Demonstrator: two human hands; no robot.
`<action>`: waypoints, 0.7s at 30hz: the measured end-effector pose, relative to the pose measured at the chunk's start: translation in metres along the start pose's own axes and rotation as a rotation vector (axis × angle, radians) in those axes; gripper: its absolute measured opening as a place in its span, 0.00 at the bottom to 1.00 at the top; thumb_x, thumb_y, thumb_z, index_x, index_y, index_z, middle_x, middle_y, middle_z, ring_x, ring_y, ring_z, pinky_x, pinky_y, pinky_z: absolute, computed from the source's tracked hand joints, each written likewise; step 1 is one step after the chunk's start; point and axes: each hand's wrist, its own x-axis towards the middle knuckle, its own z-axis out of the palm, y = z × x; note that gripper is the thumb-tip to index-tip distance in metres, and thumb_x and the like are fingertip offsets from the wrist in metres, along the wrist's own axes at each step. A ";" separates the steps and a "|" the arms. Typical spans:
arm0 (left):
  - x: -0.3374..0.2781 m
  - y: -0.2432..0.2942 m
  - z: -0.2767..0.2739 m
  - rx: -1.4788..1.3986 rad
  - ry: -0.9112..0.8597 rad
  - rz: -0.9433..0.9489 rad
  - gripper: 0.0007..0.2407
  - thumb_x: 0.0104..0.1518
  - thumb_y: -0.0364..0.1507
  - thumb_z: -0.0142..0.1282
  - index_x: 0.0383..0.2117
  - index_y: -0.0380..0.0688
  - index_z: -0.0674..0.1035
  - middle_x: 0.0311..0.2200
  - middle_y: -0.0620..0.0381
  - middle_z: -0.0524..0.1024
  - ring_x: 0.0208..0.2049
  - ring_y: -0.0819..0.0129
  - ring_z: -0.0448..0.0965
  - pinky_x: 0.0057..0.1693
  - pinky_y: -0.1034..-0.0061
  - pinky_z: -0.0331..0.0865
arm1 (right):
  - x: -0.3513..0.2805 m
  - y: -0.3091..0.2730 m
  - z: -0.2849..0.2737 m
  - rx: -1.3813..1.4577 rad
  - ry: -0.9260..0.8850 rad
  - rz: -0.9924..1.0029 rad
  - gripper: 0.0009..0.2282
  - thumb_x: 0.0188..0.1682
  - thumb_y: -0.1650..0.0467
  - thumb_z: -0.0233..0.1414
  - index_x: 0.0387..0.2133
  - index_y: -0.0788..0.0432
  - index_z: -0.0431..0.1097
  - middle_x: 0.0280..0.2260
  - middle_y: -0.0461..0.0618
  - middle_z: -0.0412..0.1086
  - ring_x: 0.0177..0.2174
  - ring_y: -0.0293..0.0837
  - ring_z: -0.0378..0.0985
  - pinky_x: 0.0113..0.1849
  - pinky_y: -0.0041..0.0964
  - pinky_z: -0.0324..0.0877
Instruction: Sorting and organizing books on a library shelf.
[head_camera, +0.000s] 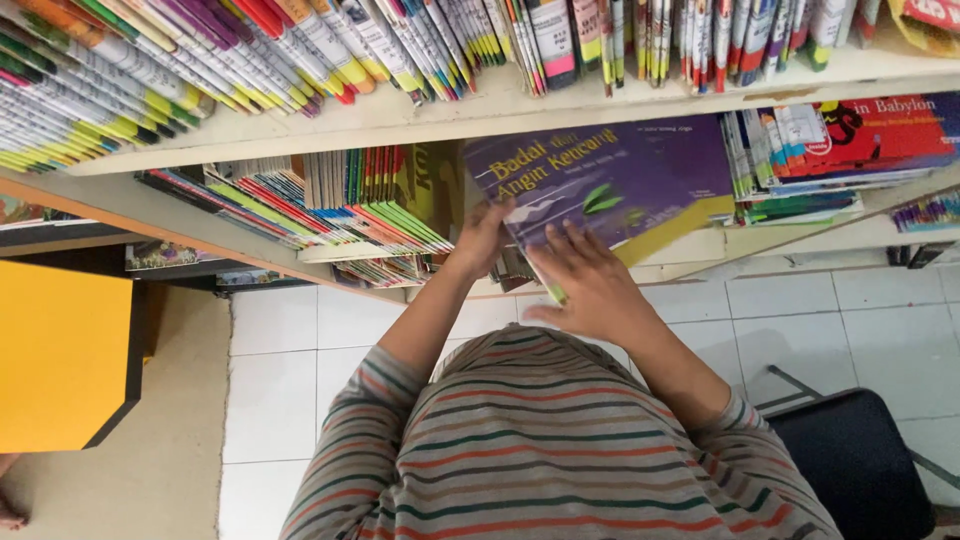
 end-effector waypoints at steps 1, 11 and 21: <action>-0.015 0.013 0.001 -0.003 0.003 0.004 0.24 0.58 0.39 0.64 0.52 0.32 0.74 0.40 0.41 0.78 0.39 0.51 0.84 0.47 0.55 0.78 | 0.002 0.001 0.005 0.000 -0.001 -0.006 0.36 0.41 0.42 0.53 0.57 0.50 0.68 0.51 0.66 0.72 0.53 0.67 0.73 0.51 0.60 0.69; -0.099 0.052 -0.005 0.660 0.252 0.723 0.09 0.64 0.26 0.56 0.23 0.41 0.77 0.14 0.52 0.74 0.19 0.69 0.74 0.28 0.76 0.65 | 0.021 0.001 0.107 0.163 0.096 0.092 0.26 0.54 0.64 0.52 0.67 0.51 0.58 0.56 0.62 0.68 0.53 0.59 0.73 0.46 0.48 0.75; -0.077 0.037 -0.037 1.360 0.413 0.808 0.15 0.62 0.37 0.59 0.24 0.42 0.69 0.15 0.44 0.74 0.21 0.40 0.81 0.27 0.52 0.69 | 0.038 -0.016 0.189 0.540 0.218 0.106 0.24 0.52 0.69 0.52 0.62 0.64 0.62 0.49 0.67 0.73 0.41 0.61 0.80 0.39 0.51 0.77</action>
